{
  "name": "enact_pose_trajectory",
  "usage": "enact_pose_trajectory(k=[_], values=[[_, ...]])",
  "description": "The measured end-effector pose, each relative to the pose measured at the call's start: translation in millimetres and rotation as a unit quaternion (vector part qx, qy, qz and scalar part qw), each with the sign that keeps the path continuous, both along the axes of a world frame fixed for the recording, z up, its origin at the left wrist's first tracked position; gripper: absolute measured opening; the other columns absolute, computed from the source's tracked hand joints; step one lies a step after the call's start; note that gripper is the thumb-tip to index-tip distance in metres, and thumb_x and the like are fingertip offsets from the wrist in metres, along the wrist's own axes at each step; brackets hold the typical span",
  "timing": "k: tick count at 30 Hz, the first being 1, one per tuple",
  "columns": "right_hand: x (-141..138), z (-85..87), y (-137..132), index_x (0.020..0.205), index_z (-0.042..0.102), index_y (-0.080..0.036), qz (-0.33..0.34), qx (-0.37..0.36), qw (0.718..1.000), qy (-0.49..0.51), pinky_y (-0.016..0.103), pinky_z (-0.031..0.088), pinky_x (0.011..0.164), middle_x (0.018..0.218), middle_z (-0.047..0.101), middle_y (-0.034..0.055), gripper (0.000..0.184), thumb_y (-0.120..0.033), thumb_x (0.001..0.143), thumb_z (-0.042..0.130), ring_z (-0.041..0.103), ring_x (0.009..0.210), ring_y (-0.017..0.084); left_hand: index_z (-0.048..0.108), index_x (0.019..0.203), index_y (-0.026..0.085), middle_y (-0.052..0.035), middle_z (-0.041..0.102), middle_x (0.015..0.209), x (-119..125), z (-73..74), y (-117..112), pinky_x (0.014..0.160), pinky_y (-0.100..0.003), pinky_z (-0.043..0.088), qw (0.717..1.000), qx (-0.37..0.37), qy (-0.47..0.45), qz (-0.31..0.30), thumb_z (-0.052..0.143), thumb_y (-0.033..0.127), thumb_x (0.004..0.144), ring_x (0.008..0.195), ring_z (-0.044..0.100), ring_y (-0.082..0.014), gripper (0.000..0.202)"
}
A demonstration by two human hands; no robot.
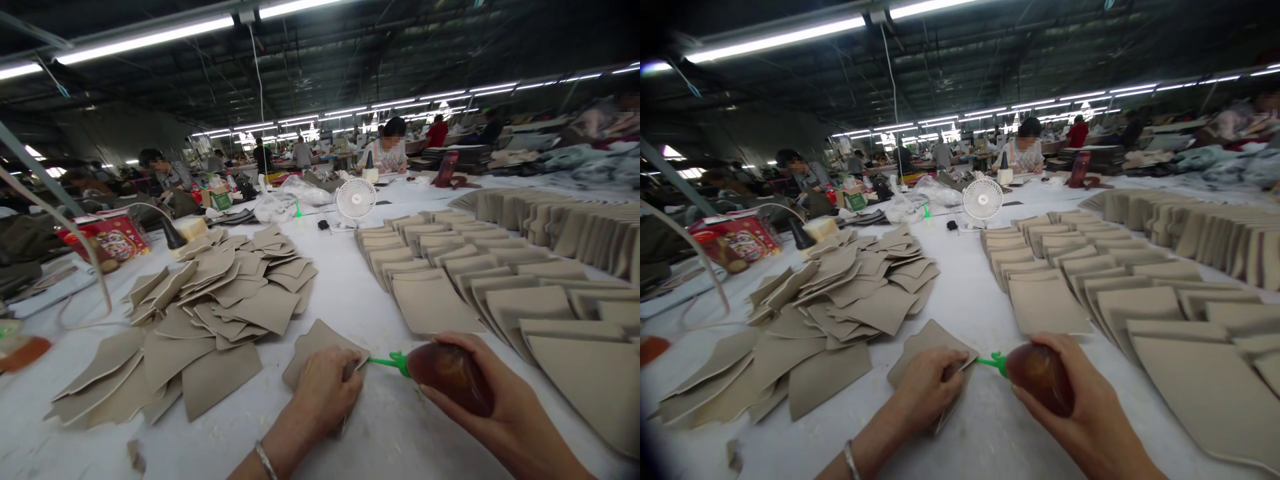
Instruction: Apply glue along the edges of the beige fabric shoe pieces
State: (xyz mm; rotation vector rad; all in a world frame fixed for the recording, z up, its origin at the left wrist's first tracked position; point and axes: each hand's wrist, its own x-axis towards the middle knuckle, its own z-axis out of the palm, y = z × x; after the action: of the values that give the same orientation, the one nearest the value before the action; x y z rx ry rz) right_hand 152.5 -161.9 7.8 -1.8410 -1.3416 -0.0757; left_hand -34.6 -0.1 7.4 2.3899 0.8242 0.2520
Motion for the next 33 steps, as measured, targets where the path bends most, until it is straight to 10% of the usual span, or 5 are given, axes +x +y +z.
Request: enact_pose_trajectory(k=[23,33], values=[[6,-13.1,-5,0.121,0.047,-0.032,-0.003,-0.031,0.992,0.122,0.049,0.046,0.096,0.121,0.057,0.0038,0.05,-0.056,0.082,0.067,0.059,0.108,0.03,0.068,0.086,0.023,-0.0008,0.062,0.075,1,4.0,-2,0.062,-0.028,0.03,0.999,0.037,0.009,-0.031,0.046,0.014,0.078,0.07,0.057,-0.0177,0.025],[6,-8.6,-8,0.119,0.047,-0.029,0.016,-0.019,0.998,0.062,0.043,0.052,0.084,0.114,0.058,0.006,0.046,-0.051,0.084,0.066,0.062,0.099,0.028,0.07,0.111,0.025,-0.0011,0.069,0.088,0,0.6,-1,0.071,-0.029,0.041,1.0,-0.002,-0.011,-0.024,0.047,0.016,0.076,0.078,0.06,-0.0199,0.043]])
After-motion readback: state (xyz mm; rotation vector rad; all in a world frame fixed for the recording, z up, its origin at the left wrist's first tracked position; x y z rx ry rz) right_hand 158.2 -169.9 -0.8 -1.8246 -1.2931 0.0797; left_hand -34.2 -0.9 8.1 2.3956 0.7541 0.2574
